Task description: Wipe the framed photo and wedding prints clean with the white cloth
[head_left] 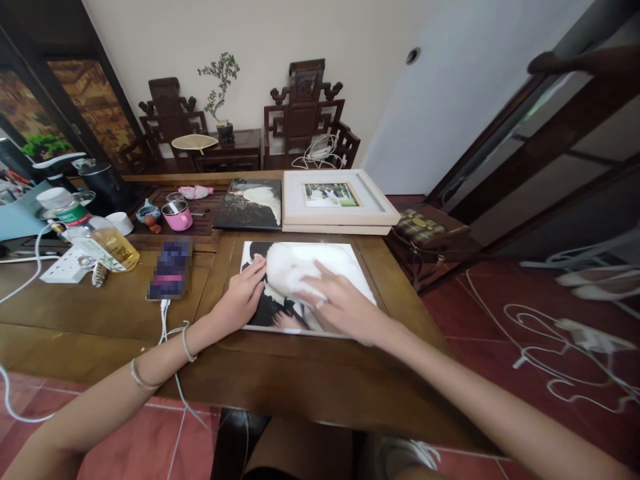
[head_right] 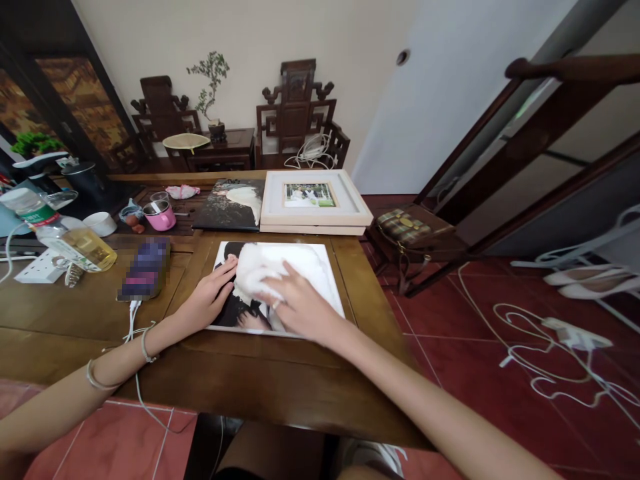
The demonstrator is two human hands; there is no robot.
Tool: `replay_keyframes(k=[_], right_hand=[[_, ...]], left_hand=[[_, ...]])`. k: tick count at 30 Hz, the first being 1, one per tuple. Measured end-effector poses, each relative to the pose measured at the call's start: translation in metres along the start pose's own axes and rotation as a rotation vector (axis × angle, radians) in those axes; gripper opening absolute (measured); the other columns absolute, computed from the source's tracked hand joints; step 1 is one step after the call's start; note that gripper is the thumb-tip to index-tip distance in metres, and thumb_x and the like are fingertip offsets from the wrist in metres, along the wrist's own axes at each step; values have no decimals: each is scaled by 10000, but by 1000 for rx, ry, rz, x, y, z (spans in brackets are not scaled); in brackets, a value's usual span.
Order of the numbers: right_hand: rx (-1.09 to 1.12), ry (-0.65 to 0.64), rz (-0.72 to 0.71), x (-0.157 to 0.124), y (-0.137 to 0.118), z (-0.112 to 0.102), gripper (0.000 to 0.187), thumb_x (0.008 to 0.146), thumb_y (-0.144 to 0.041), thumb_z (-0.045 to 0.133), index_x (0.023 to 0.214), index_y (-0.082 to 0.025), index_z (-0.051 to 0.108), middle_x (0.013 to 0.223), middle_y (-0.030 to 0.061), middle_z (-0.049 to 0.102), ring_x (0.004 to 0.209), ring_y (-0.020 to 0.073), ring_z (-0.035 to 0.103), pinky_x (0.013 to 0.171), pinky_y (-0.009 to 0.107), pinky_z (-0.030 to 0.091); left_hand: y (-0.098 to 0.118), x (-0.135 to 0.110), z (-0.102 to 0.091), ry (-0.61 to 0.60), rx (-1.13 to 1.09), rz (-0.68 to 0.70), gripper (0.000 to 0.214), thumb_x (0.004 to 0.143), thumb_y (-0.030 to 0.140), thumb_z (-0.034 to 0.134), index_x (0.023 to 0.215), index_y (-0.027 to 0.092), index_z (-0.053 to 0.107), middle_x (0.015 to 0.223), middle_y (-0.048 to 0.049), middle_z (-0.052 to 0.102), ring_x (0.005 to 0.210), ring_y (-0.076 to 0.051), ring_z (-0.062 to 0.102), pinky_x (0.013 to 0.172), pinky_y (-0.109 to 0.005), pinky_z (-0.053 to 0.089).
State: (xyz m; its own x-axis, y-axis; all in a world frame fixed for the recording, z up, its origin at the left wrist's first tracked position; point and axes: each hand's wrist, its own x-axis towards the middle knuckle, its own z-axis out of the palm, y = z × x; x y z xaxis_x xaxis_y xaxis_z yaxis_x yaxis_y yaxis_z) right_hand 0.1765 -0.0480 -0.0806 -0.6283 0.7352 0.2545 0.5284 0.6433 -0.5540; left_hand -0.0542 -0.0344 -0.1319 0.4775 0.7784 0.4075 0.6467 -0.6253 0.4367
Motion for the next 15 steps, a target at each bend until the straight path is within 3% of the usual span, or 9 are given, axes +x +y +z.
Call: replay_keyframes(k=[4,7,11,15], right_hand=[[71,-195,-40,-44,-39,-8,254,925,-281,425,1004,-248,664,1129,32,691,1240,263,506,1122,491,262],[133,-306,16,-59,-43,-22,218,913,-333,474,936,-264,680,1077,13,712,1226,272,522,1088,458,349],[95,-186,101,-52,-9,-27,306,914,-434,440,870,-243,675,1067,45,706,1268,336,465,998,504,429],[-4,8,111,-20,19,-18,343,946,-394,367,836,-227,646,917,44,711,1074,292,607,1057,516,345]], left_hand=[[0,0,1,1,1,-16,424,948,176,352,1355,127,457,1442,-150,434,1382,-234,337,1136,-449,319],[0,0,2,2,11,-32,431,944,176,361,1364,135,446,1444,-146,432,1375,-236,350,1128,-462,325],[0,-1,4,-2,7,-40,440,939,161,370,1374,150,437,1453,-139,421,1375,-236,350,1119,-477,333],[1,0,2,-1,-18,-55,435,941,174,361,1365,145,455,1453,-135,421,1382,-246,335,1123,-496,320]])
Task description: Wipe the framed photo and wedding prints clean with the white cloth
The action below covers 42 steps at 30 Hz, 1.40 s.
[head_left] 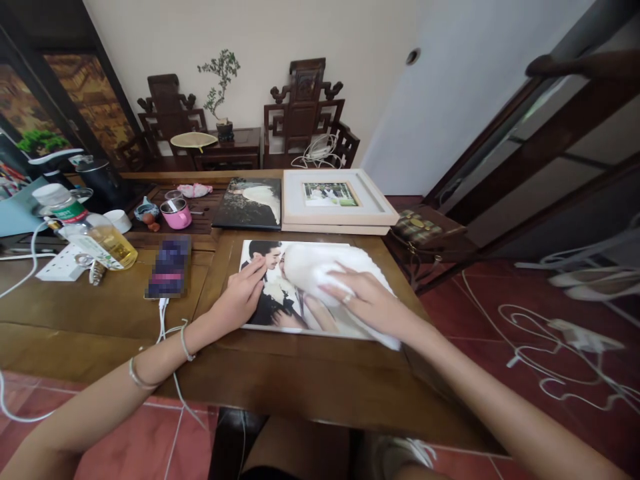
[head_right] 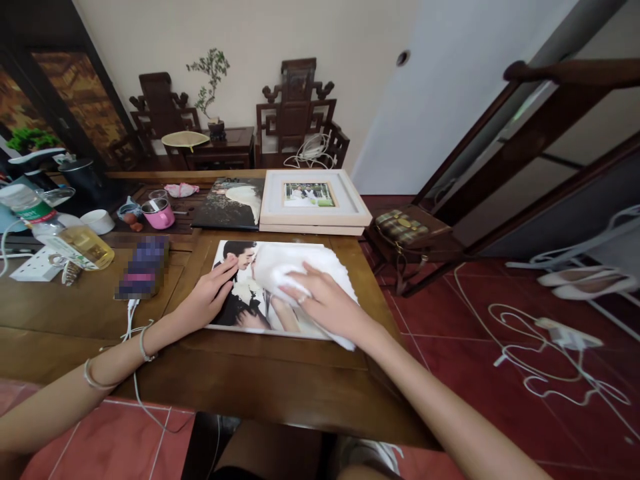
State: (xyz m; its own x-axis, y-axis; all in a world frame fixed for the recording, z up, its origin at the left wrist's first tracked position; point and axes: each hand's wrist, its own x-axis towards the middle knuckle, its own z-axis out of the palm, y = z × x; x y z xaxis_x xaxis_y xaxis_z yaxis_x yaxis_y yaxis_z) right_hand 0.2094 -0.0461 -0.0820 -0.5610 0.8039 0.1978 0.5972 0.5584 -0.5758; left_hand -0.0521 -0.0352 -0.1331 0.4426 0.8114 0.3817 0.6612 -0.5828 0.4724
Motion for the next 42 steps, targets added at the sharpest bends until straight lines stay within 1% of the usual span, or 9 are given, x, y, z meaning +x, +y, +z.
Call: replay_keyframes(k=[6,9,13,18,23,26,30,37,42], right_hand=[[-170,4,-147,33,-28,31,264,899,-177,405,1017,-176,641,1160,127,665,1326,318,388,1088,611,196],[-117,-153,-304,24,-47,40,249,831,-108,460,970,-193,648,1111,100,690,1363,278,334,1116,585,158],[-4,-286,-423,-6,-59,30,254,837,-136,489,1027,-213,638,1235,77,642,1354,216,357,1145,513,165],[50,-293,-229,-49,-47,2,179,892,-221,492,932,-225,666,1275,61,621,1308,234,431,1133,434,265],[11,-64,74,-62,-6,-8,359,934,-432,400,790,-212,645,1056,98,703,1256,348,469,1005,508,394],[69,45,167,-42,11,-10,424,927,-491,372,705,-213,603,870,79,708,1017,333,616,941,483,436],[223,114,152,8,12,-11,371,906,-506,428,888,-217,660,1058,64,701,1029,299,607,942,431,432],[346,-49,68,106,-18,15,341,926,-437,439,904,-198,681,918,72,728,880,256,650,848,420,473],[354,-82,55,111,-16,16,360,901,-497,474,893,-205,685,862,59,723,831,260,651,810,433,484]], left_hand=[[10,5,-15,101,-165,-140,419,973,285,322,1300,135,539,1417,-110,476,1325,-215,434,1139,-423,317],[15,6,-20,209,-238,-187,438,983,334,303,1295,146,547,1414,-85,486,1321,-206,439,1143,-411,311],[17,5,-19,199,-227,-165,457,986,364,297,1289,136,550,1414,-93,483,1321,-199,439,1142,-395,316],[19,4,-14,117,-125,-62,444,996,324,271,1301,139,536,1397,-85,504,1322,-190,438,1140,-394,328],[15,4,-8,71,-36,48,399,981,259,337,1282,100,546,1364,-128,530,1312,-214,450,1118,-412,367],[11,4,-4,50,-6,112,367,967,227,388,1267,102,558,1354,-136,538,1305,-225,459,1105,-417,387],[8,3,-3,35,16,123,350,945,213,452,1260,110,563,1354,-152,532,1315,-249,441,1090,-459,396],[5,3,-4,33,21,134,324,922,201,490,1214,116,600,1270,-163,604,1243,-267,527,1034,-470,454],[2,4,-7,15,6,147,324,923,211,496,1220,134,599,1285,-153,595,1243,-263,528,1033,-467,454]])
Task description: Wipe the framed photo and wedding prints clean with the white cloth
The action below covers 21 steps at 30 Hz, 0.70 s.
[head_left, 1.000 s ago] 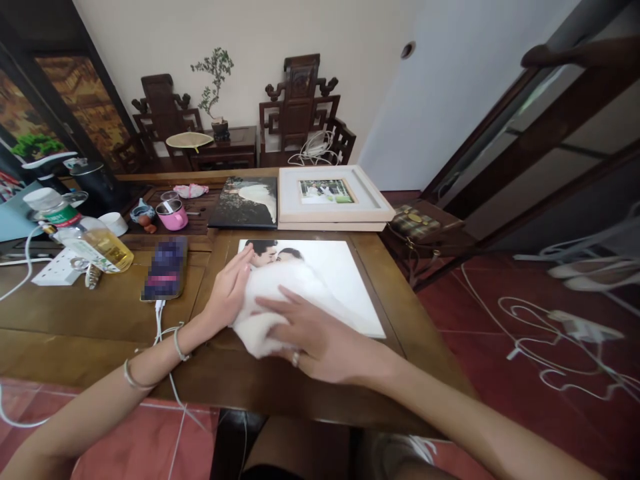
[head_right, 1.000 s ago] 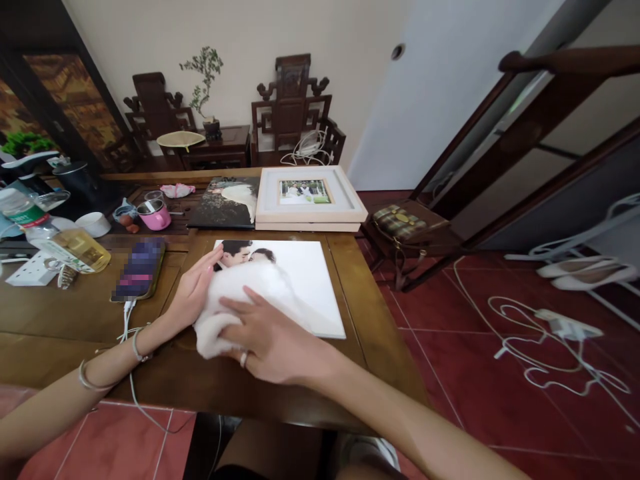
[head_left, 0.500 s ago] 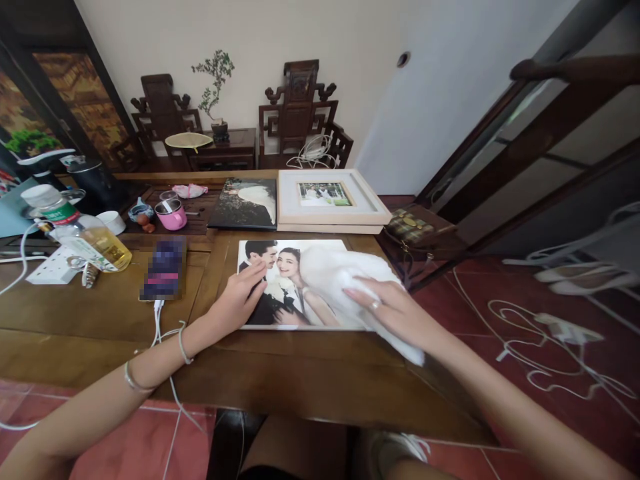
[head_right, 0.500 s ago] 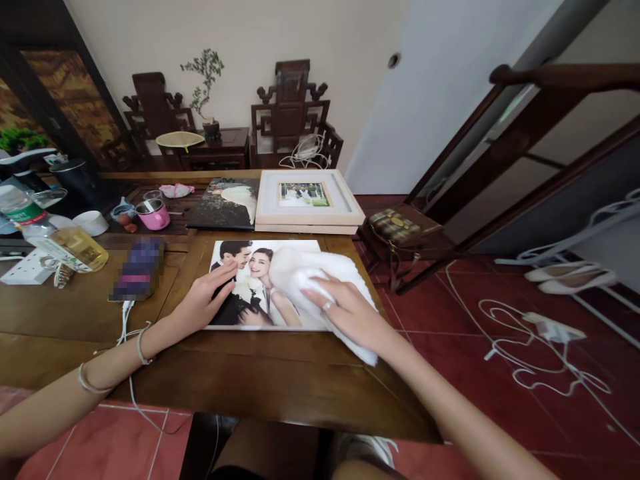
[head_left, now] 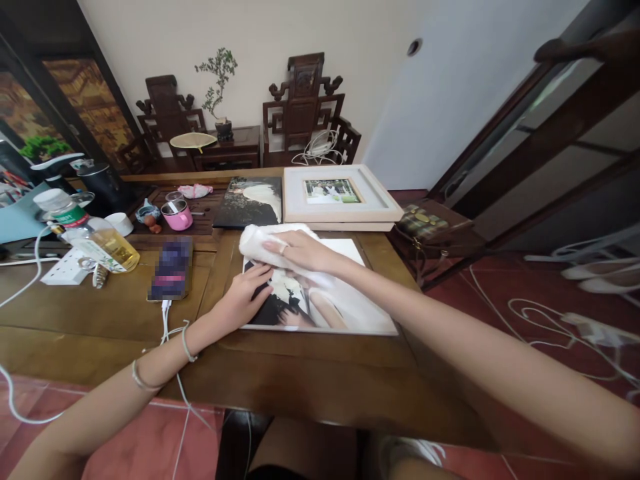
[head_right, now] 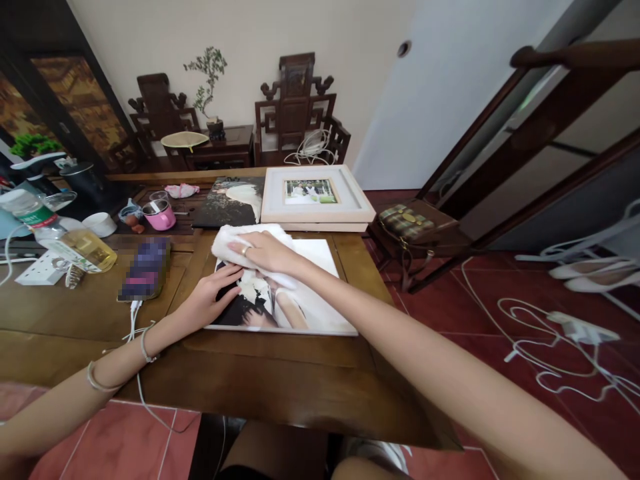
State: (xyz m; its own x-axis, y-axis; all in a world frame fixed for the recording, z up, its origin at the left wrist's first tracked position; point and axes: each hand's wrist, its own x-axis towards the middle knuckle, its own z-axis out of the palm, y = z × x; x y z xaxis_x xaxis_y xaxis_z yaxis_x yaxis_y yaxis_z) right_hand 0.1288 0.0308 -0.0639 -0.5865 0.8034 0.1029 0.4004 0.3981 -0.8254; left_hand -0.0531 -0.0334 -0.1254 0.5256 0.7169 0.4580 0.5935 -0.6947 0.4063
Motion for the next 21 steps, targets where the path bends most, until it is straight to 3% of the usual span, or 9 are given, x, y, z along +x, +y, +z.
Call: replay_keyframes(k=[2,6,10,13,15,18,21], right_hand=[[-20,38,15,-17,12,-13,414,905,-531,435,928,-199,682,878,66,722,808,259,655,803,444,488],[-162,177,61,-57,44,-51,453,874,-569,451,947,-190,689,1104,89,693,1005,306,615,933,471,423],[-213,253,121,-88,65,-70,498,843,-634,436,815,-193,667,1016,91,712,961,333,626,909,474,444],[-246,231,116,-110,62,-60,484,860,-625,404,716,-218,621,950,81,714,981,345,625,917,502,447],[-298,176,93,-127,51,-46,453,887,-582,388,722,-229,620,989,76,708,1116,364,570,975,536,407],[-356,37,24,-154,22,-25,385,917,-505,395,815,-237,652,1089,73,694,1306,351,409,1051,560,333],[-336,-139,-66,-173,-4,-12,346,939,-437,401,843,-239,668,1173,63,673,1331,295,390,1107,507,283]], left_hand=[[-1,0,-1,-13,-11,-3,342,922,206,495,1246,140,582,1326,-144,562,1292,-262,472,1069,-478,412],[-1,2,-5,-41,-39,-49,358,920,204,492,1262,137,575,1346,-133,544,1312,-253,445,1093,-471,384],[1,3,-6,-34,-61,-90,365,914,188,480,1265,155,575,1351,-109,543,1308,-238,454,1096,-465,382],[2,3,-4,-22,-59,-113,372,913,188,466,1263,127,574,1352,-121,541,1309,-233,453,1102,-446,378],[3,2,-2,-18,-48,-112,380,915,194,455,1271,119,565,1362,-125,531,1313,-231,449,1106,-438,373],[4,2,-1,-15,-27,-118,382,927,208,439,1279,118,556,1379,-128,513,1320,-231,439,1113,-442,362],[4,3,-1,-26,-7,-140,392,939,219,433,1309,130,525,1406,-127,482,1334,-232,420,1116,-454,352]])
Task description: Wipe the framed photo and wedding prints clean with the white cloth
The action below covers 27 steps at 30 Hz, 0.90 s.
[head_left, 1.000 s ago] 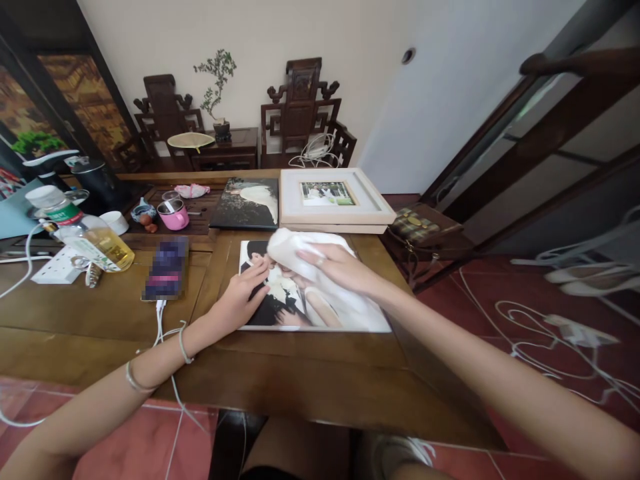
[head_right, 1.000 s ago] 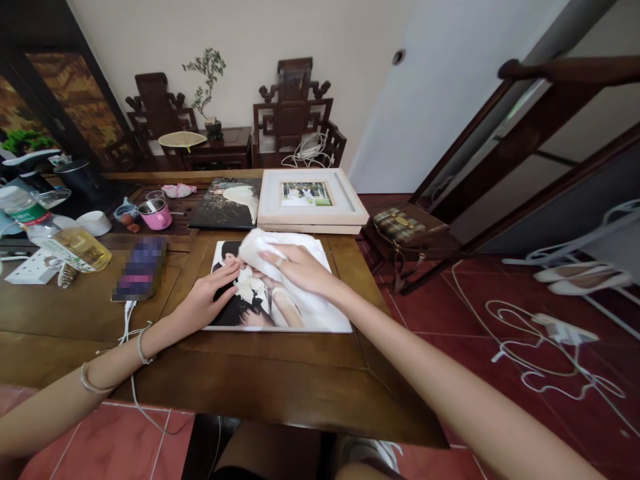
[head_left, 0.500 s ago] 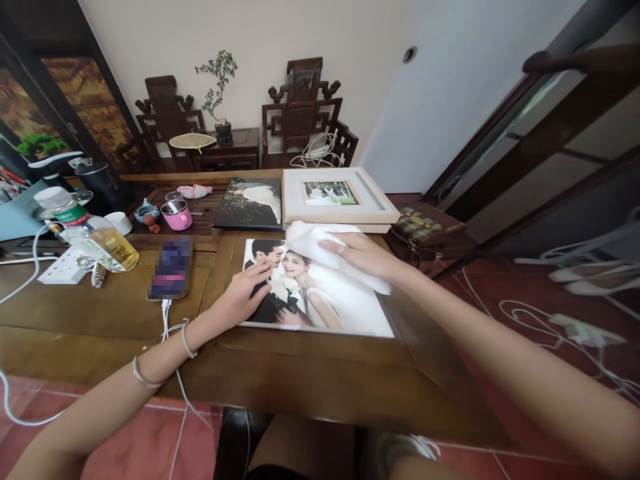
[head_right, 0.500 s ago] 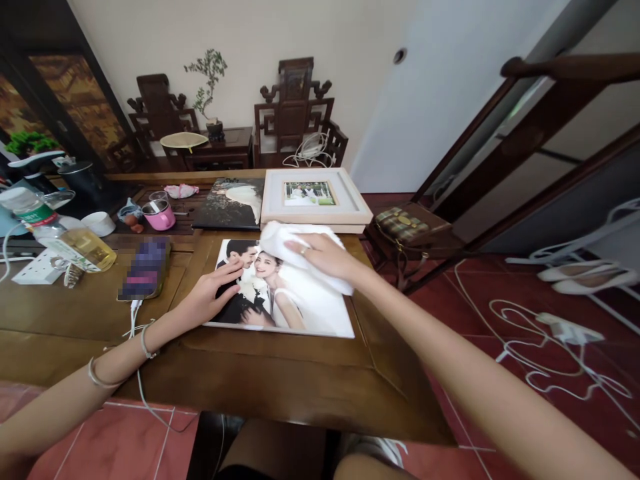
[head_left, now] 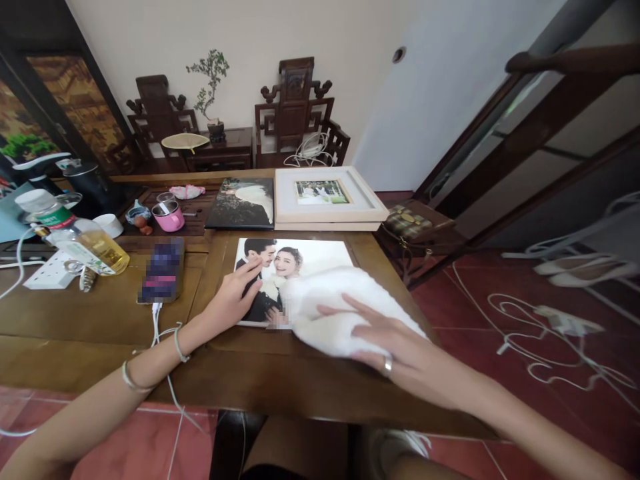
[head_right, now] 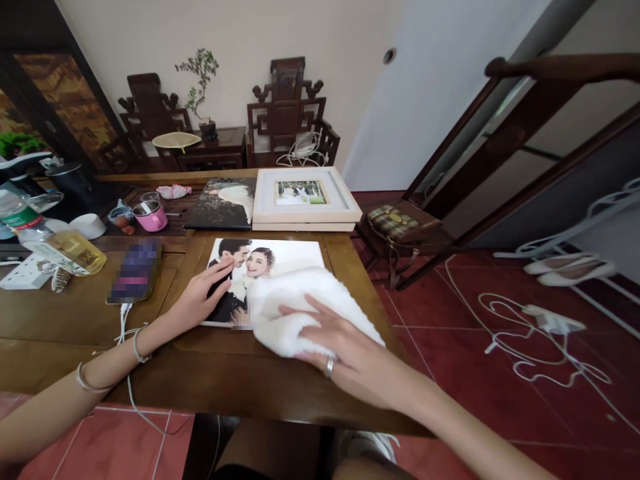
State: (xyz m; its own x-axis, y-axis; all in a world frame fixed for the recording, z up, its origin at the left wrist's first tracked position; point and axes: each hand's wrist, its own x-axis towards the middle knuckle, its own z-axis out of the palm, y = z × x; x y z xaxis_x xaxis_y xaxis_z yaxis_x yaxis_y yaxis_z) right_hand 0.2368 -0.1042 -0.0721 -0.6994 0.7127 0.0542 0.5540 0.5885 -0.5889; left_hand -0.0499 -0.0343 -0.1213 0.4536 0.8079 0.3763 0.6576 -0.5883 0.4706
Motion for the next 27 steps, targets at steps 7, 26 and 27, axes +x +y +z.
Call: replay_keyframes(k=[7,26,27], right_hand=[[29,155,95,14,28,-12,436,914,-536,384,693,-235,610,849,69,711,1148,331,564,941,466,442],[32,231,171,16,36,-10,427,896,-551,387,638,-251,547,721,41,658,894,331,647,883,500,468],[23,190,157,5,26,-5,410,903,-531,387,667,-257,580,750,48,674,983,348,632,917,515,455]], left_hand=[[-2,0,0,-31,33,23,420,941,217,438,1341,97,479,1425,-163,448,1355,-251,383,1118,-476,335],[-1,-2,2,-5,27,22,424,937,211,458,1351,120,470,1424,-155,454,1354,-251,383,1115,-467,345],[-1,-2,2,-4,27,19,423,938,213,456,1351,120,471,1425,-154,452,1354,-251,384,1116,-465,344]])
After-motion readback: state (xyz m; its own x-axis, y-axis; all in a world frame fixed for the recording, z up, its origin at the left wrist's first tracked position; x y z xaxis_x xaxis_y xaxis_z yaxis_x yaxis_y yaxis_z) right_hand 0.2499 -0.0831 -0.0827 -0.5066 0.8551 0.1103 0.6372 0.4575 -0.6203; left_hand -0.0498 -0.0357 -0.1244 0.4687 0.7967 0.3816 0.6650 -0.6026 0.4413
